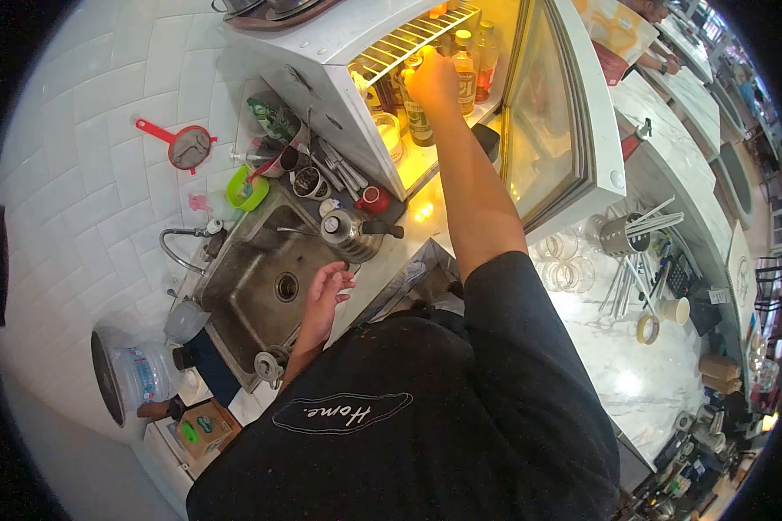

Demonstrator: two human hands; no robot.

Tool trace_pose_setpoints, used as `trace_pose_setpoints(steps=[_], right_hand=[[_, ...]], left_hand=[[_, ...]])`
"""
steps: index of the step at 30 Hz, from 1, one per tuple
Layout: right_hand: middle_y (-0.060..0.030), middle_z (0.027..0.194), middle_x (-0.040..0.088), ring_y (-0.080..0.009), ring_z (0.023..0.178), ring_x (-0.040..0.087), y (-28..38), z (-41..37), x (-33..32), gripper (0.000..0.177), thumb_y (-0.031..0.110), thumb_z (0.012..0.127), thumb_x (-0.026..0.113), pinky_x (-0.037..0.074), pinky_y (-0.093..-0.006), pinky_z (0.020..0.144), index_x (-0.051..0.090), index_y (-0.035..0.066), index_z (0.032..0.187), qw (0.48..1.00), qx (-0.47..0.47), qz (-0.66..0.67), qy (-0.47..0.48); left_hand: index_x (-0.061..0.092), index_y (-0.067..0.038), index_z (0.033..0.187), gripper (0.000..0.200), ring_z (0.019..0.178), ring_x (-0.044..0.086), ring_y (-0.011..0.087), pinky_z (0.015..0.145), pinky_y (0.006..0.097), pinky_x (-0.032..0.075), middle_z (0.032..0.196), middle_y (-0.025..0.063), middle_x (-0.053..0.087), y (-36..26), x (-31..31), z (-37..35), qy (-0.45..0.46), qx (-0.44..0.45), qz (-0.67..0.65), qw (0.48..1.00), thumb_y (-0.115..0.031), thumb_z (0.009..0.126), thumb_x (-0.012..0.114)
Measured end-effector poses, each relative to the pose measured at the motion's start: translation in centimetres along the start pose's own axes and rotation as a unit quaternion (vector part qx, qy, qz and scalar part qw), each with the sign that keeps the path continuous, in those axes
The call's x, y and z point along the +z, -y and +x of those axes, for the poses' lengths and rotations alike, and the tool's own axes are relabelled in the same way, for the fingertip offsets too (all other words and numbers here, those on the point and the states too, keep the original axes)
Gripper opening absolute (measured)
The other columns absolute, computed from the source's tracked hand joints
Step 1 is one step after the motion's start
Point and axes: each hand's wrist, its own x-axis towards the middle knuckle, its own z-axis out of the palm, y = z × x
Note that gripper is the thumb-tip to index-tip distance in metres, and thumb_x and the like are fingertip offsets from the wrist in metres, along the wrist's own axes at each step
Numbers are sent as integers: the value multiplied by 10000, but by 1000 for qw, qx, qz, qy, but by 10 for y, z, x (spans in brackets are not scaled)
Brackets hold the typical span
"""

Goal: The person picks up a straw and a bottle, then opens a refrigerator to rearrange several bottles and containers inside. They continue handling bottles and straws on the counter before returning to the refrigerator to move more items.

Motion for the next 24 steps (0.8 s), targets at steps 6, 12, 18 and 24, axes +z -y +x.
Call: trace_pose_setpoints(steps=[6,12,18,24], right_hand=[[-208,1055,716,-394,1014,676,-12,4,13,390,277,797,780,541,-466,864,680,73,1114,1000,-5,-5,13],[-225,1059,700,-396,1023,660,-22,12,22,430,268,806,778,536,-461,866,678,126,1199,998,-31,31,52],[-192,1163,687,-380,1078,659,-26,5,33,463,206,814,714,531,-468,906,654,161,1271,999,-21,39,33],[-226,1139,682,-389,1079,653,-18,-1,37,436,180,815,722,528,-474,912,652,106,1239,999,-16,50,0]], left_hand=[[527,-82,1338,356,1069,608,159,889,311,464,1170,61,633,1,3,2,8,2,4,1000,-297,1055,510],[531,-80,1335,364,1067,609,160,893,315,463,1172,61,635,0,4,-1,8,3,7,1000,-305,1049,518],[529,-86,1337,360,1060,608,155,887,315,461,1169,60,641,0,6,0,5,8,2,1000,-299,1046,518],[521,-97,1343,349,1055,605,150,889,317,460,1170,61,644,-1,10,0,14,-3,3,1000,-282,1047,517]])
